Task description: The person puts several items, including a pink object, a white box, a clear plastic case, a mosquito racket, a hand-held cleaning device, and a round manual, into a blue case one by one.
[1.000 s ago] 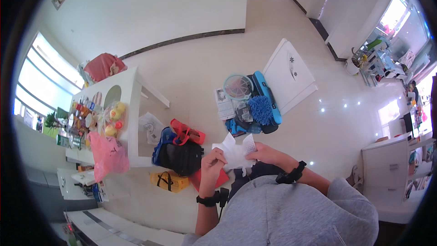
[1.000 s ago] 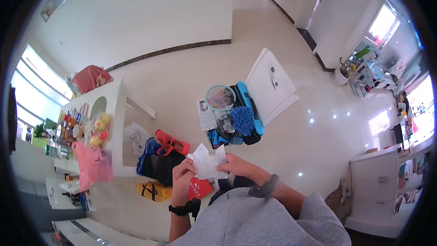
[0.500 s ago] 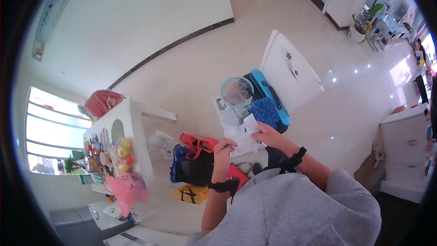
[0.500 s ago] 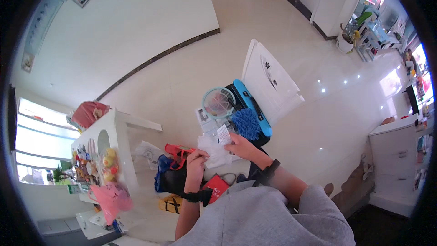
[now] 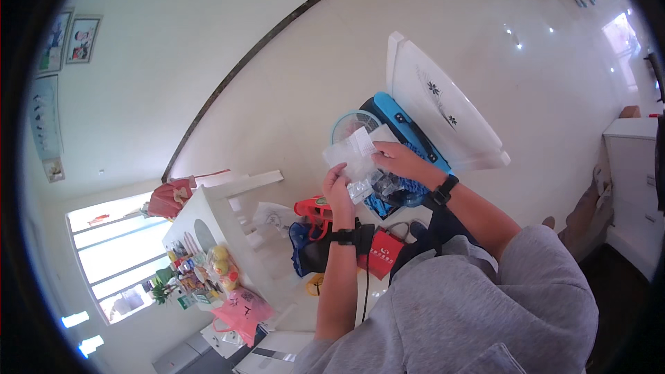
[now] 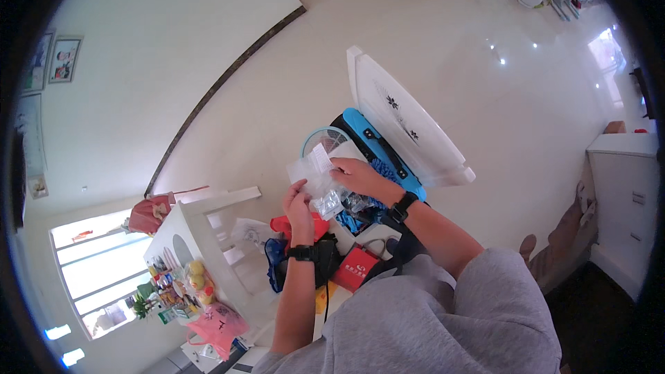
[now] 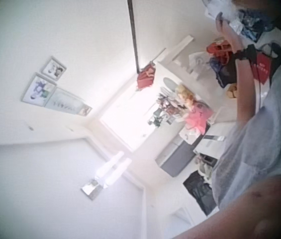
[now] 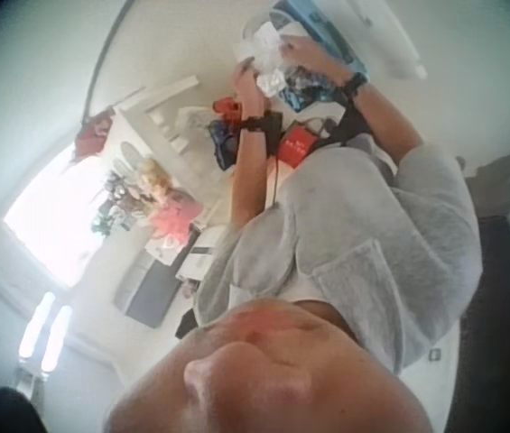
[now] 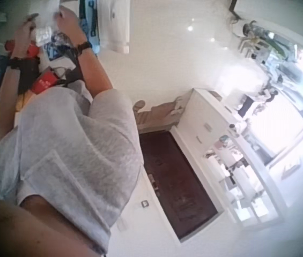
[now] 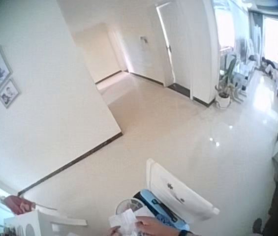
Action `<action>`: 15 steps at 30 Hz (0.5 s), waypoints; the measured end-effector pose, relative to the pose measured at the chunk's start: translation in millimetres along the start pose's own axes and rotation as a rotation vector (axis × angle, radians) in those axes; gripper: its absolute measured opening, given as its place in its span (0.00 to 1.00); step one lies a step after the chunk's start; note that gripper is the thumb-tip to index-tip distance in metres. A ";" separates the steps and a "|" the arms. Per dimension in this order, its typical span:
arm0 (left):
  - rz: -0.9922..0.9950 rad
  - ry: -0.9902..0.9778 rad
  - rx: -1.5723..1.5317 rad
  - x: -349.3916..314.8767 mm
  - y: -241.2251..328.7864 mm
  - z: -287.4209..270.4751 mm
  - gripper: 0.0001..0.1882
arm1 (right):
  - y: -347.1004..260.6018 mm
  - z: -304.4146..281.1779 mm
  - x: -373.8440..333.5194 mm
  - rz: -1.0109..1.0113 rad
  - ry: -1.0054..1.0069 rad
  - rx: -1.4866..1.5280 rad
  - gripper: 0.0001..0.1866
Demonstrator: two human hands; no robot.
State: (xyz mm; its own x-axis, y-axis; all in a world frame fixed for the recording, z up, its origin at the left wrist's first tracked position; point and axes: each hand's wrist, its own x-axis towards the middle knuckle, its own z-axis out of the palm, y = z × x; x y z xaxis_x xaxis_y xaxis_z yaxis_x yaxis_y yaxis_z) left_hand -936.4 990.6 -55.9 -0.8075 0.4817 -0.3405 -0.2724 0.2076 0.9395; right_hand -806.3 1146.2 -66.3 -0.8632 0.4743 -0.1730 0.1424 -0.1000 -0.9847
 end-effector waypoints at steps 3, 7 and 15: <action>-0.002 -0.030 0.020 34.3 -23.5 8.7 0.19 | 40.8 -15.3 28.5 -0.201 0.130 -0.332 0.12; -0.252 -0.174 0.053 60.8 -53.0 5.4 0.17 | 99.2 -11.6 45.3 -0.079 0.256 -0.167 0.11; -0.344 -0.153 0.023 49.8 -85.8 1.5 0.23 | 127.6 -7.6 39.2 0.000 0.216 -0.414 0.23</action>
State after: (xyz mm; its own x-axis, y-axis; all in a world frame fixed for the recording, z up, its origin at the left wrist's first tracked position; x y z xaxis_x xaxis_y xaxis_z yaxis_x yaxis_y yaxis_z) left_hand -952.5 998.1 -153.5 -0.5826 0.5017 -0.6394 -0.5009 0.3979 0.7686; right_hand -818.3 1158.7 -198.9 -0.7487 0.6501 -0.1300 0.3620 0.2366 -0.9016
